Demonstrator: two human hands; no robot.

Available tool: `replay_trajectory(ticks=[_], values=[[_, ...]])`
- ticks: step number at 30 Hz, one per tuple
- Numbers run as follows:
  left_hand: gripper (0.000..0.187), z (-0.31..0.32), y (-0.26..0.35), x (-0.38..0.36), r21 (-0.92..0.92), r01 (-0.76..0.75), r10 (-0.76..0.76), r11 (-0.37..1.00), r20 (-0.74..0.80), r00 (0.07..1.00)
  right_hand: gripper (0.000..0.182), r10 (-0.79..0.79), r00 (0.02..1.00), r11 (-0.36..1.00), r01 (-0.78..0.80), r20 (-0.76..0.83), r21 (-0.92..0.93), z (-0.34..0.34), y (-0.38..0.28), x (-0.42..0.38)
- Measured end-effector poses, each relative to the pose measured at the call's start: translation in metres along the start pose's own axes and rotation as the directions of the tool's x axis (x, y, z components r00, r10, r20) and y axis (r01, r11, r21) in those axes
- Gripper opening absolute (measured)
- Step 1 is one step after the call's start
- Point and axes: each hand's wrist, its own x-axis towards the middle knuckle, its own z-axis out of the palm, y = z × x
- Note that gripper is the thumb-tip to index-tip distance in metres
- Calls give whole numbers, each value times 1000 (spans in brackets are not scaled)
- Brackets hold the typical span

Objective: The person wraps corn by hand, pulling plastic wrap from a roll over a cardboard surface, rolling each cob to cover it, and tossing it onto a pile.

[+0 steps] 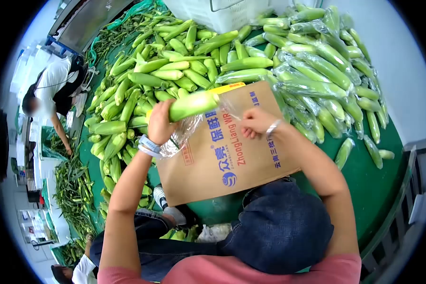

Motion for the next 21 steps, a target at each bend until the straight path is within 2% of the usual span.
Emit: replay_trajectory(ticks=[1,2,3,4,5,7,8,9,10,11,12,13,14,15,16,17,18,19,21], values=[[58,8,1,-4,-9,14,-14,1000,43,999,23,53,973,865,-158,227,476,-17,5,-11],[58,12,1,-9,-50,53,-45,997,149,988,19,-19,992,736,-72,127,673,-32,10,-21],[58,18,0,-14,-88,96,-71,992,255,964,16,-67,998,564,26,14,826,-44,15,-27],[61,22,0,-17,-30,81,-70,996,285,956,11,-167,983,449,144,-76,882,-49,24,-22],[61,24,3,-14,-32,82,-70,996,287,955,11,-164,984,449,141,-74,882,-51,10,-19],[62,24,8,-11,43,6,-20,999,327,945,11,-222,961,567,263,-162,781,-34,-27,4],[63,26,12,-9,50,8,-25,999,357,934,11,-352,924,751,375,-150,543,-16,-38,24],[64,25,21,-5,61,-5,-18,998,373,928,17,-475,875,838,482,-93,254,3,-49,43],[63,25,17,-8,-19,-48,51,999,233,971,30,-663,716,747,649,-220,-140,33,-68,49],[62,23,16,-8,-103,-122,130,987,70,989,44,-830,496,546,637,-253,-544,52,-80,47],[61,15,18,-20,55,-94,95,994,-14,995,44,-834,486,544,649,-260,-532,55,-79,52],[56,8,17,-38,221,-141,156,965,-55,986,52,-816,541,535,570,-206,-624,57,-74,55],[44,9,17,-63,205,-221,224,953,12,975,61,-786,597,512,480,-162,-712,57,-71,57],[34,10,15,-80,180,-297,287,938,79,955,61,-788,592,515,482,-170,-709,57,-71,61],[34,10,14,-85,184,-288,277,940,81,957,60,-748,649,530,460,-137,-713,54,-72,64],[32,11,15,-91,261,-70,39,963,123,992,60,-705,703,535,445,-90,-718,54,-75,65],[31,12,17,-98,342,145,-204,929,145,968,57,-647,761,560,447,-32,-698,52,-77,65],[24,14,2,-97,415,122,-202,902,156,967,57,-652,758,551,457,-19,-698,55,-78,63],[15,7,-18,-104,550,-115,-87,827,327,941,54,-622,781,563,392,-61,-728,53,-76,59]])
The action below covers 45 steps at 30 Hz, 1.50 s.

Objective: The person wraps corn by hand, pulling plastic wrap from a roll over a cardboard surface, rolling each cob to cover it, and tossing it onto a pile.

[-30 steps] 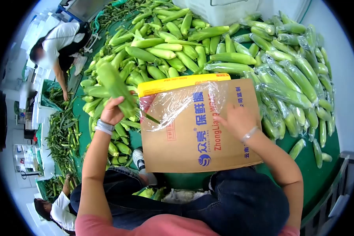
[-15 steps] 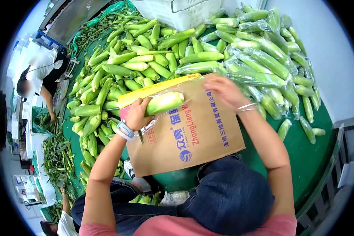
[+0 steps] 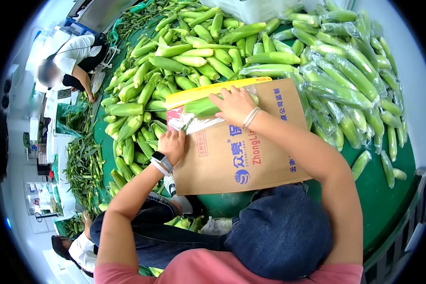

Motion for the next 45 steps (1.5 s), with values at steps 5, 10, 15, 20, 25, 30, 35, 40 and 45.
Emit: replay_trajectory(ticks=[5,10,15,20,25,30,35,40,45], values=[[16,-74,-8,-40,-67,127,-86,990,433,897,56,-109,994,991,111,26,-81,-14,-14,-45],[15,-142,9,-67,-806,-266,416,528,-28,909,58,-275,954,961,274,117,27,-29,-67,-106],[31,-105,90,-52,-629,-138,306,765,167,937,39,-331,934,920,288,136,267,-30,-67,-74],[90,-102,117,-10,-352,-162,163,922,-27,986,27,-53,995,996,59,80,-73,14,-21,28],[88,-60,73,80,-391,79,-74,917,30,997,20,362,910,911,-392,204,129,-10,17,80],[63,-33,46,111,-638,-20,51,770,30,998,25,347,796,920,-391,496,-15,-16,28,75],[58,-84,73,26,-680,-294,696,671,441,567,23,379,816,902,-431,437,22,-9,28,62],[47,-101,26,-1,-869,383,932,314,359,50,28,196,921,948,-266,337,175,10,21,17],[73,-114,8,-60,-728,673,991,-132,-110,75,29,94,996,976,-93,5,199,22,17,-20]])
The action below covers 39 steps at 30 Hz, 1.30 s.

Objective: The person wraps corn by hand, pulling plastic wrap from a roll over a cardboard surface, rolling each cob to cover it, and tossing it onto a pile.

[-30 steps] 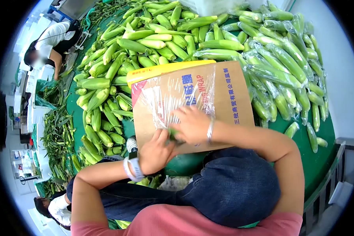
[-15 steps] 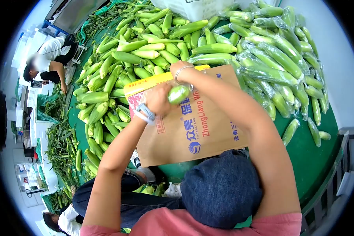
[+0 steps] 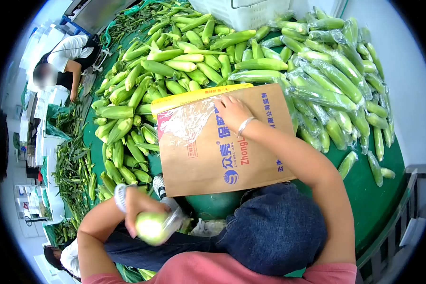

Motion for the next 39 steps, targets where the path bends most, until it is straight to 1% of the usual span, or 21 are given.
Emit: replay_trajectory(ticks=[3,4,5,7,9,11,12,13,15,17,21,23,25,27,29,30,31,33,35,37,39], values=[[66,30,23,-15,410,-400,461,819,-57,886,27,-77,993,993,68,-92,-98,-3,-15,-18],[63,48,17,-29,-67,-387,337,920,-372,865,30,-83,996,993,79,-37,-88,-5,-19,-23],[67,55,9,-27,11,-546,393,838,-707,588,33,-93,996,992,94,11,-84,-8,-29,-22],[74,45,8,-20,173,-543,296,822,-944,147,42,-260,963,890,212,69,404,-13,-62,-35],[61,24,22,6,239,-652,344,720,-938,37,54,-329,907,461,-88,263,883,-25,-108,-44],[52,-7,22,33,224,-811,369,540,-930,-11,39,-329,826,-39,-495,457,868,-28,-134,-58],[48,-17,29,42,194,-834,356,517,-934,3,39,-344,821,-25,-493,455,870,-32,-136,-61],[45,-36,29,49,211,-862,309,461,-949,-67,35,-233,859,269,-394,457,879,-36,-132,-62],[45,-55,36,58,574,-532,328,623,-809,-488,29,-40,939,767,-189,340,614,-45,-119,-67],[38,-84,25,33,605,-281,311,744,-688,-656,23,37,992,995,-48,118,86,-57,-107,-66],[36,-83,25,18,0,-105,-8,994,-997,-76,24,-191,980,934,166,-51,-317,-97,-96,-53],[60,-75,41,21,-198,-44,-152,979,-862,483,24,-518,846,792,416,-129,-447,-100,-87,-47],[57,-100,22,31,-311,-252,-67,916,-739,670,28,-558,813,790,460,-167,-405,-96,-80,-47],[53,-145,10,-14,-174,-204,-7,963,-778,629,35,-294,950,938,266,-104,-224,-94,-65,-69],[41,-196,-17,-92,77,-504,18,860,-993,-121,40,48,971,999,-50,-235,-2,-98,-37,-102],[36,-213,-40,-141,293,-133,170,947,-805,-568,40,330,921,941,-305,-208,145,-114,-32,-113],[36,-215,-35,-179,365,-373,-151,853,-511,-846,40,478,830,877,-465,-285,118,-125,-9,-133],[55,-244,-82,-267,372,-270,-275,888,-42,-961,42,640,551,673,-739,-536,45,-146,81,-200],[72,-270,-133,-353,101,-369,-354,924,-137,-925,52,692,540,655,-749,-480,102,-210,136,-234],[78,-247,-99,-336,215,-452,-384,865,-295,-875,59,642,436,487,-867,-630,-104,-264,236,-298],[71,-287,-128,-372,84,-330,-311,940,-180,-933,60,876,86,236,-935,-474,265,-305,285,-320]])
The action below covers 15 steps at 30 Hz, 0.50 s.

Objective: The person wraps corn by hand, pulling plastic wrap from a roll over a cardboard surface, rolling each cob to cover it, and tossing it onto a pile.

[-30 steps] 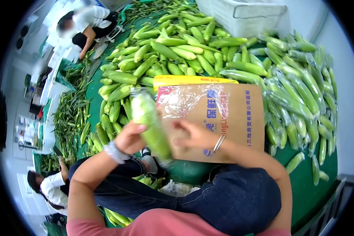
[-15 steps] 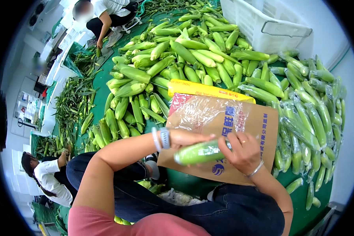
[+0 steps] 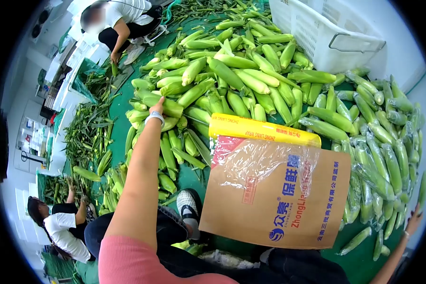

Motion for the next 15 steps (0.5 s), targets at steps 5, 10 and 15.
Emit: replay_trajectory(ticks=[5,10,15], values=[[59,-54,15,-106,-384,57,19,922,191,982,50,-443,890,888,420,103,188,65,-79,-84],[65,-84,-50,-46,245,-195,155,950,173,973,47,-666,705,737,573,244,357,126,-203,-256],[74,-98,-29,-154,670,-481,552,566,125,824,44,-801,515,596,729,304,336,120,-222,-310]])
